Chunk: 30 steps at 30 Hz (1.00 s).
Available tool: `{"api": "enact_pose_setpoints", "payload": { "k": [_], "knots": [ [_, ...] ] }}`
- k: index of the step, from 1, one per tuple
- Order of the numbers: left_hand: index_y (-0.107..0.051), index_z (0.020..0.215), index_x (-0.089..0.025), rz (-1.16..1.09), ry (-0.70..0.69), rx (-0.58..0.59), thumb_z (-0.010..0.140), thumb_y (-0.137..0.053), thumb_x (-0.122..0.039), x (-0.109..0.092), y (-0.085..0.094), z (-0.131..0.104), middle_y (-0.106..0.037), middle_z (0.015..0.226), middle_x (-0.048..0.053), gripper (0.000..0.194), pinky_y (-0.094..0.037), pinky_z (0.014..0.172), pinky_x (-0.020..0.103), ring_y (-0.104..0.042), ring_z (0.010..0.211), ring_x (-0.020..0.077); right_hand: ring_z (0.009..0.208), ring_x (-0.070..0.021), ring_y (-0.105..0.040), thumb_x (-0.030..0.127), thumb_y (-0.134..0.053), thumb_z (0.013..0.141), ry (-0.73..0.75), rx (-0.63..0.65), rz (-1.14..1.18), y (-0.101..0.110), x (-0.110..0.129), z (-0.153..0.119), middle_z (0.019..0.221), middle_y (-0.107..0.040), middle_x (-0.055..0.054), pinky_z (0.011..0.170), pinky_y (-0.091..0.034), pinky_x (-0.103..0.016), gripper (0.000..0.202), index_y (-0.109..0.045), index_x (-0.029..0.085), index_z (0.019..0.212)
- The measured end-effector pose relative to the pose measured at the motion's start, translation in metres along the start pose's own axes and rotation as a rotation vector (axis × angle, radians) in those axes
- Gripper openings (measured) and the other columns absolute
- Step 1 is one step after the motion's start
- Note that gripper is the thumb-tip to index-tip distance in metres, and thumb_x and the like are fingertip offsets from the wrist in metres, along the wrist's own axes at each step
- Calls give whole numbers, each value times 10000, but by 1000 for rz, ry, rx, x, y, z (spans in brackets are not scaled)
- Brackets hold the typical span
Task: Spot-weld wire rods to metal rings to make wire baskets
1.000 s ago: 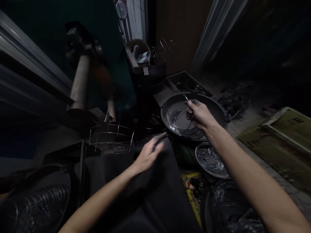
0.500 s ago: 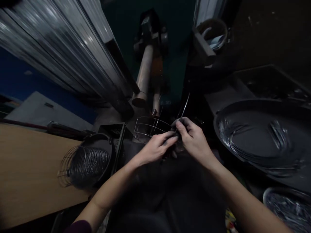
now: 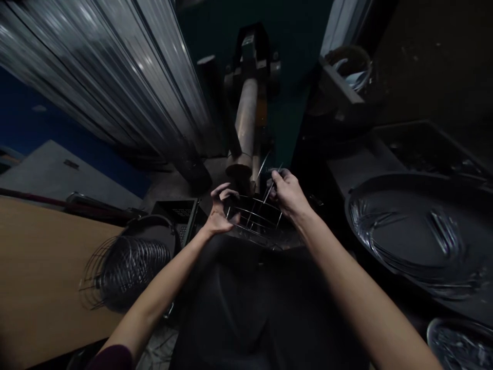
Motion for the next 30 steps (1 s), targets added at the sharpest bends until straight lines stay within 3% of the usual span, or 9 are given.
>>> {"api": "enact_pose_setpoints", "payload": {
  "k": [4,8,15,22,30],
  "knots": [
    [-146,1338,-234,-76,-49,-68,649,-644,-171,0,10,-6,-524,972,19,853,-436,887,379,-566,898,167,344,-49,-336,439,-686,720,104,46,-67,-12,9,3,496,-428,92,325,-243,-168,337,-469,204,826],
    [-136,1343,-245,-117,-27,-64,656,-637,-181,9,16,-6,-521,967,18,854,-447,857,370,-560,885,166,358,-61,-344,471,-677,725,161,48,-96,-21,9,6,483,-413,84,334,-269,-182,340,-469,211,796],
    [-134,1335,-255,-108,11,-34,642,-625,-192,19,21,-2,-520,967,13,852,-439,875,380,-562,904,172,405,-86,-398,415,-639,731,157,-23,-192,-24,6,13,512,-438,61,351,-326,-201,264,-469,216,770],
    [-143,1347,-249,-140,-10,-22,622,-610,-139,14,28,6,-520,926,-2,869,-447,860,372,-564,889,171,435,-126,-472,434,-657,694,103,-31,-181,-26,-3,19,537,-447,53,369,-388,-239,296,-444,247,780],
    [-97,1379,-256,-151,20,52,698,-665,-250,22,22,6,-531,912,5,887,-471,782,333,-561,836,159,400,-74,-396,429,-636,736,111,-52,-130,-26,-3,18,529,-435,69,344,-337,-181,284,-437,228,761]
  ]
}}
Point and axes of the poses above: each hand's wrist, its own z-axis towards the middle knuckle, its own y-axis out of the back of the hand, x = y × z, the point moved 9 cm from there along z, towards the middle knuckle
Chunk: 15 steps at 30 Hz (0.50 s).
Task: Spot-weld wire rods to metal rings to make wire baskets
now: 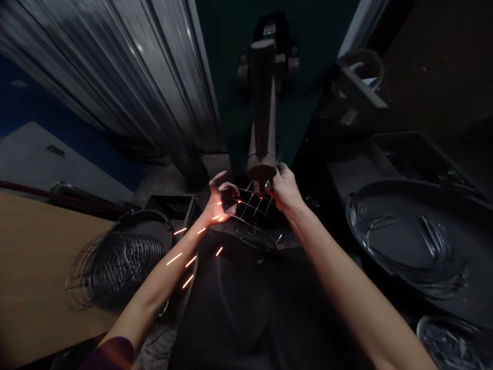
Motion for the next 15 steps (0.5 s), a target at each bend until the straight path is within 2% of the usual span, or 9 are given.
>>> {"api": "enact_pose_setpoints", "payload": {
  "k": [3,6,10,12,15],
  "knots": [
    [-68,1391,-259,21,-23,23,706,-667,-247,1,0,2,-547,935,14,910,-466,806,354,-568,867,169,385,-71,-389,370,-598,798,-62,6,-1,-2,5,2,503,-427,64,343,-329,-178,218,-457,212,749],
    [-55,1394,-236,87,-101,51,702,-661,-252,-5,-1,3,-563,963,31,920,-443,872,401,-574,911,186,370,-55,-367,296,-608,815,-94,-4,-40,2,20,3,493,-422,64,333,-277,-161,179,-478,188,757],
    [-58,1401,-215,246,-211,73,683,-651,-281,-26,-11,-14,-565,1014,61,934,-430,876,418,-566,936,203,372,-44,-354,300,-611,832,-115,-6,-170,24,37,-12,541,-468,50,339,-246,-164,175,-493,172,810],
    [-122,1407,-231,353,-222,147,665,-662,-322,-44,-31,-32,-567,1046,76,922,-435,826,406,-560,927,219,401,-61,-392,373,-583,852,-130,9,-320,45,36,-31,572,-498,30,368,-287,-183,215,-510,171,836],
    [-280,1388,-321,565,-281,451,710,-666,-356,-86,-84,-73,-558,1174,104,781,-409,807,396,-560,951,243,505,-125,-501,532,-624,778,-88,-6,-697,87,38,-71,616,-551,-1,455,-373,-235,367,-533,186,859]
  ]
}}
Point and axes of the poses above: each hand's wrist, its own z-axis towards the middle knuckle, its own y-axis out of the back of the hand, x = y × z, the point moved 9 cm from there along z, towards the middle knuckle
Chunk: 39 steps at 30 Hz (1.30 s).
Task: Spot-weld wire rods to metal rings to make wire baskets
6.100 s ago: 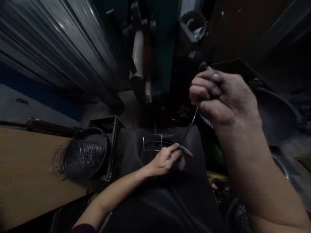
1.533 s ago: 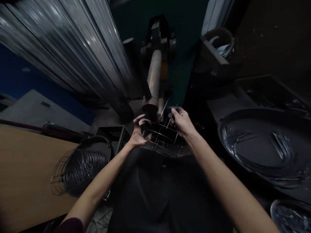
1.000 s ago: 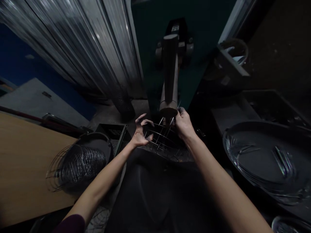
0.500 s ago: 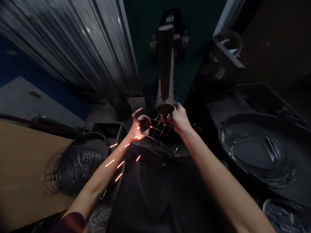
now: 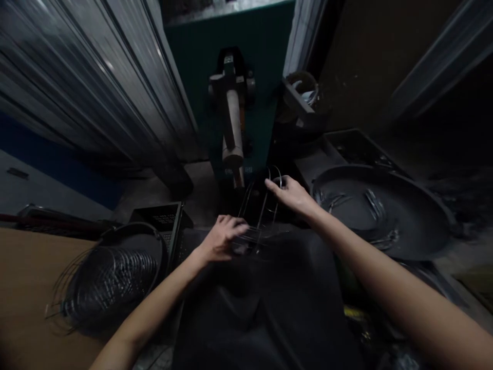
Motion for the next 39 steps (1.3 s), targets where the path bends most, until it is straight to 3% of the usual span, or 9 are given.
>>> {"api": "enact_pose_setpoints", "payload": {
  "k": [4,6,9,12,17,23,30,36,39],
  "knots": [
    [-330,1371,-430,-3,-226,63,848,-557,-417,-80,9,-10,-461,1380,78,570,-377,902,404,-523,1113,245,587,-202,-566,516,-625,729,125,-36,-428,39,-21,-60,626,-575,-13,545,-407,-293,332,-527,224,852],
    [-275,1413,-385,-158,-72,-178,817,-580,-496,-63,41,-12,-444,1395,82,678,-369,964,416,-472,1201,255,586,-217,-575,461,-550,770,252,-23,-468,49,-18,-85,635,-580,-22,564,-409,-310,248,-524,240,877],
    [-182,1464,-276,-371,408,-461,738,-663,-525,10,63,-32,-363,1443,129,905,-353,1029,452,-396,1287,284,582,-228,-580,438,-473,815,419,-8,-472,52,-11,-100,655,-590,-38,578,-410,-321,218,-526,254,919],
    [-209,1456,-244,-671,591,-395,798,-615,-484,34,45,-43,-497,1330,134,810,-462,911,373,-552,1108,218,625,-231,-606,401,-451,844,499,66,-458,30,-13,-80,707,-621,-50,622,-438,-321,210,-550,247,946],
    [-398,1374,-220,-1134,791,-311,930,-409,-459,-10,1,-31,-586,670,-31,504,-328,412,162,-390,406,33,850,-237,-649,322,-484,860,401,255,-311,-40,-38,-2,896,-694,-65,785,-481,-327,206,-624,205,956],
    [-486,1319,-173,-1445,841,-270,883,-465,-524,-30,-36,8,-624,738,16,560,-429,469,188,-538,486,69,979,-232,-634,332,-514,888,219,417,-331,-93,-72,41,1022,-698,-76,877,-464,-307,260,-701,181,989],
    [-692,990,-137,-1266,841,-147,859,-555,-450,-6,-29,-22,-698,875,81,366,-484,814,291,-646,824,168,958,-223,-649,307,-501,912,121,420,-274,-88,-81,43,1025,-702,-73,850,-490,-298,294,-678,185,1112],
    [-696,906,-135,-1138,734,-61,801,-638,-416,-2,-19,-10,-678,867,45,306,-466,755,256,-604,781,138,1019,-315,-612,286,-597,850,253,131,-507,-36,-55,-19,1063,-675,-135,932,-434,-463,347,-631,191,1182],
    [-683,954,-126,-1234,687,14,822,-613,-413,2,-23,-3,-668,848,41,324,-475,707,250,-595,704,113,1006,-271,-617,393,-601,833,300,437,-231,-54,-48,-91,1088,-668,-70,919,-468,-423,327,-652,244,1119]
  ]
}}
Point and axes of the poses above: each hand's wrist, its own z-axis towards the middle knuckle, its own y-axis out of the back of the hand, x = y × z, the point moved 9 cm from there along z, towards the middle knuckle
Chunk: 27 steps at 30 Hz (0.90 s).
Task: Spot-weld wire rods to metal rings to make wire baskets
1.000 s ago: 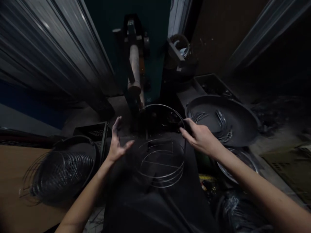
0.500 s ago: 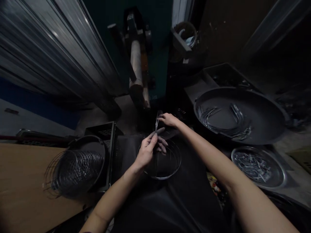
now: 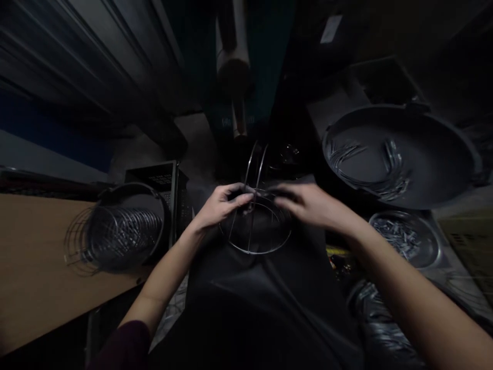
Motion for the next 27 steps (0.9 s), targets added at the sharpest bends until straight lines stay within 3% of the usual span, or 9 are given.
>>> {"api": "enact_pose_setpoints", "payload": {
  "k": [2,5,8,11,14,17,20,23,27],
  "knots": [
    [-676,992,-123,-20,-9,95,862,-558,-407,-1,-3,-1,-668,880,54,334,-486,702,260,-598,690,110,905,-251,-640,468,-644,778,-18,130,197,-35,18,-25,1008,-683,-58,835,-519,-389,345,-677,228,1024],
    [-651,1080,-148,138,-117,37,903,-497,-370,-5,9,-20,-646,1007,79,323,-489,818,304,-616,862,155,788,-229,-634,486,-613,792,-106,56,301,-61,28,-32,864,-687,-48,747,-536,-369,306,-691,206,888],
    [-503,1296,-207,502,-208,56,891,-513,-343,11,10,-56,-554,1208,115,428,-425,976,399,-526,1137,228,771,-202,-621,457,-654,765,-163,-143,414,-46,20,-14,823,-676,-42,704,-533,-320,262,-686,206,833],
    [-338,1411,-246,918,-215,183,809,-600,-278,54,-3,-78,-428,1361,143,658,-283,1070,541,-346,1317,313,578,-129,-565,409,-735,695,-346,-395,648,-14,-14,5,690,-626,-27,521,-496,-239,242,-644,189,737],
    [-296,1431,-267,1173,-207,80,759,-577,-167,82,1,-66,-379,1386,140,735,-213,1079,568,-324,1313,331,463,-98,-493,384,-787,648,-473,-343,774,-18,-29,26,597,-580,-17,393,-411,-206,278,-606,177,684],
    [-284,1436,-205,1194,-222,17,726,-550,-172,87,8,-43,-447,1264,151,758,-329,996,486,-449,1145,301,402,-77,-413,434,-826,586,-463,-221,805,-38,-20,40,506,-507,14,334,-314,-193,369,-565,181,645],
    [-252,1438,-134,1148,-253,21,663,-566,-217,79,15,-29,-479,1176,147,841,-372,925,436,-464,1063,295,382,-46,-339,463,-862,507,-454,-121,883,-55,-11,43,459,-426,54,334,-264,-181,454,-537,175,640],
    [-214,1447,-128,1085,-258,-5,639,-556,-254,66,23,-22,-495,1104,123,887,-370,910,429,-463,1028,293,372,-46,-319,491,-850,520,-459,-12,906,-61,-8,44,433,-389,73,341,-255,-184,473,-550,172,698],
    [-195,1453,-136,1023,-308,-44,633,-548,-280,43,30,-7,-502,1039,96,905,-370,904,421,-472,968,278,356,-43,-293,477,-838,534,-402,-131,898,-36,-8,56,431,-360,91,338,-237,-185,462,-554,181,746]
  ]
}}
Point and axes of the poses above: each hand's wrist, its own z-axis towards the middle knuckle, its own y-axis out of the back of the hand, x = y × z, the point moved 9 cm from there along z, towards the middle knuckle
